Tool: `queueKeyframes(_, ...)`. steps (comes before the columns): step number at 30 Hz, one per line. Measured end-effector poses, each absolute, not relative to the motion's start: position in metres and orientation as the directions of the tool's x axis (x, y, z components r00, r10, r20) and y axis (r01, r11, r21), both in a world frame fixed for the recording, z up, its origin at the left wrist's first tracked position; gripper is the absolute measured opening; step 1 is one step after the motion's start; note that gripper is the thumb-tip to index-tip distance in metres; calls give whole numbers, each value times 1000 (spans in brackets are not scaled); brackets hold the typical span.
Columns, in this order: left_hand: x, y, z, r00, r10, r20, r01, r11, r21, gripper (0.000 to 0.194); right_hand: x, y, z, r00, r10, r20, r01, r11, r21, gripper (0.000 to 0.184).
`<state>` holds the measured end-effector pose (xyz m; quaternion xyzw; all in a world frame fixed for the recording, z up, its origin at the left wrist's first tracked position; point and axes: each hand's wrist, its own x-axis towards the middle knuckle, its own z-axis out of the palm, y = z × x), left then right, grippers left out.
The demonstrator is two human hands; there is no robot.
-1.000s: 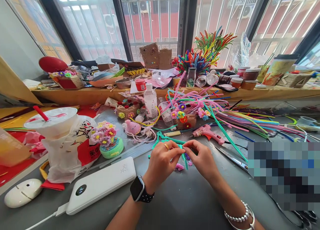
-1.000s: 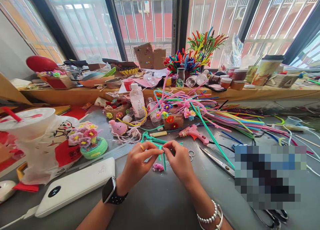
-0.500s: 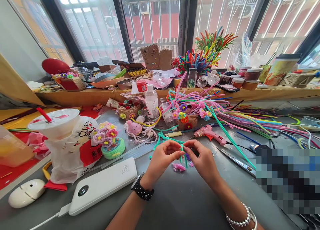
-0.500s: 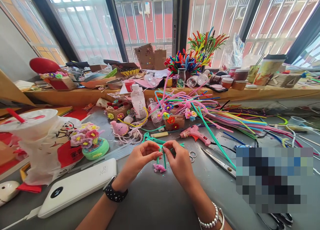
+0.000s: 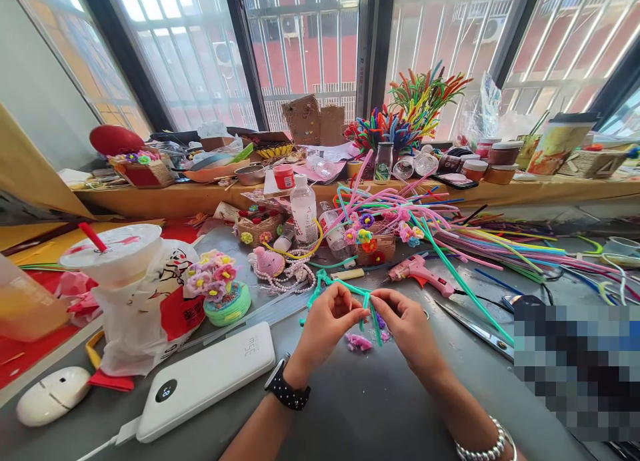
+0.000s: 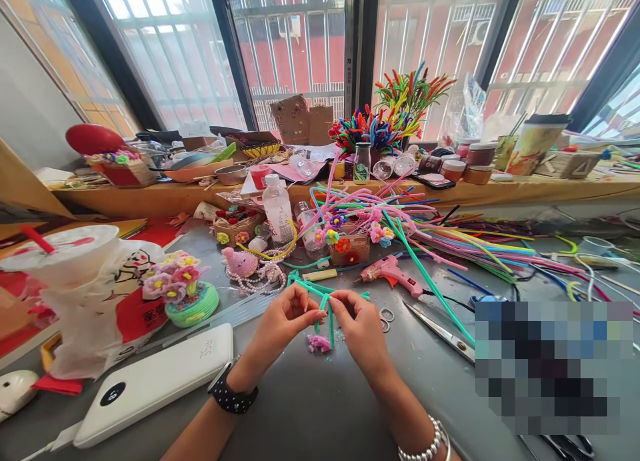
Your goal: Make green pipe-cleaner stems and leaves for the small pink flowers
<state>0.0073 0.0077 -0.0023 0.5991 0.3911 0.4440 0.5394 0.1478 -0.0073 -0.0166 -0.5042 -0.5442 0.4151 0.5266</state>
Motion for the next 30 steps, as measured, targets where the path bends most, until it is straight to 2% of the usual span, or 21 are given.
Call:
queueKeyframes(5,9,7,-6,226,967,115,70,-134,989,33,147,-6,-17,46,996,71,-40,73,-997,24)
queueKeyframes(10,10,8,-3,282,958,56,26,-66,998,32,145,-6,-16,31,999,-34,-168,-28,-985,26)
queueKeyframes(14,6,10,0,322,946,23,37,-37,999,29,146,-6,-14,12,998,-61,-220,-57,-974,26)
queueKeyframes(23,9,9,-9,269,957,105,200,-163,966,20,142,-7,-13,-114,979,-167,-367,-198,-909,26)
queueKeyframes(30,7,14,-7,255,959,121,226,-181,957,19,140,-6,-15,-78,975,-208,-453,-221,-864,25)
